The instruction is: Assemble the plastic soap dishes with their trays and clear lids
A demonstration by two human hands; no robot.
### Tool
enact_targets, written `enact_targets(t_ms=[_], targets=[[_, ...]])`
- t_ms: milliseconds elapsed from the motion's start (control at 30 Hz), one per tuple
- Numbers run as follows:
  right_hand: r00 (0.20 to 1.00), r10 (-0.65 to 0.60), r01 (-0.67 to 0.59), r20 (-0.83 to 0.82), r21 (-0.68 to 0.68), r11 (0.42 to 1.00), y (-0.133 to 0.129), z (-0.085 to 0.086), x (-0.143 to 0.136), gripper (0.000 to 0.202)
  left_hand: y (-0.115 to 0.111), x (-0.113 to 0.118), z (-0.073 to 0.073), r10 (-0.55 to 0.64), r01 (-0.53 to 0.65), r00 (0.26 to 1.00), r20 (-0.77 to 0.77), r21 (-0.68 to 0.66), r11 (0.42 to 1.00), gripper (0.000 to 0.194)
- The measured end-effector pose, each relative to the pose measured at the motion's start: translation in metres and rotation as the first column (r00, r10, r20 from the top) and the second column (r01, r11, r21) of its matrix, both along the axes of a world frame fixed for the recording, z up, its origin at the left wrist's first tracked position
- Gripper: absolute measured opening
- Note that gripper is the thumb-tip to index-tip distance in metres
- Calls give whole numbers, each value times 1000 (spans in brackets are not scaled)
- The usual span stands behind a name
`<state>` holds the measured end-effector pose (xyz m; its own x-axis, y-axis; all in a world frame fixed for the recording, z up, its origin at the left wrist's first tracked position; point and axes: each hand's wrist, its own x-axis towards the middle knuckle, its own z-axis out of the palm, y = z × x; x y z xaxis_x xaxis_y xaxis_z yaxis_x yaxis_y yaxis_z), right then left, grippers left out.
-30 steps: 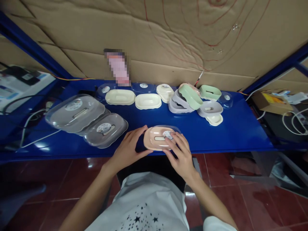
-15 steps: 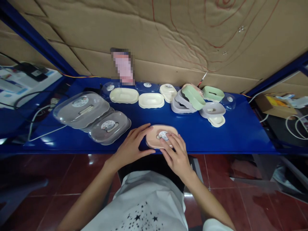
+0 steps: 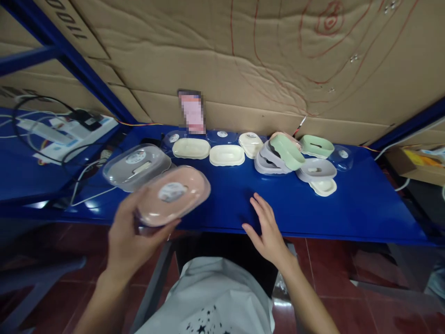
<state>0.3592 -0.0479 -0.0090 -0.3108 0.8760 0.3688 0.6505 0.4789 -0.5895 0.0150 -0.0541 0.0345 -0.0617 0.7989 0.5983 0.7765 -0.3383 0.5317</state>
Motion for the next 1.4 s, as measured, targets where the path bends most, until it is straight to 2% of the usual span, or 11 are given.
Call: enact_targets(t_ms=[100,200,267,367,433,500,733,833,1067,1300,1400], targets=[[999,30,-29,27,-53,998,2,1,-3,74,-4,-26,2,152,-151,988,-23,36,988,89],[998,44,-41,40,-63,997,2,1,-4,73,-5,-36,-8,193,-193,981,-16,-1,981,86],[998,45,-42,45,-61,997,2,1,-5,72,-4,-36,-20,213,-211,976,46,-32,977,88],[997,40,-36,62,-62,997,1,0,-5,71,1,-31,-35,225,-216,948,224,-64,974,95],[996,38,-34,80,-58,998,1,0,-6,70,4,-27,-41,206,-192,926,315,-76,979,97],[994,38,-34,100,-41,999,1,0,-7,68,8,-24,-44,188,-174,921,341,-72,982,95],[986,36,-33,161,-22,999,1,-4,-9,64,19,-15,-51,248,-268,939,238,57,962,95],[985,33,-31,170,-12,999,2,-5,-9,62,25,-11,-54,245,-271,943,226,93,958,97],[983,46,-46,178,-7,999,3,-3,-11,57,34,-4,-56,262,-281,951,164,110,953,98],[984,49,-50,171,-1,999,4,-1,-12,54,26,-6,-65,248,-262,963,110,140,955,119],[984,51,-51,169,-5,999,4,-1,-12,53,18,-8,-66,225,-237,970,90,156,959,120]])
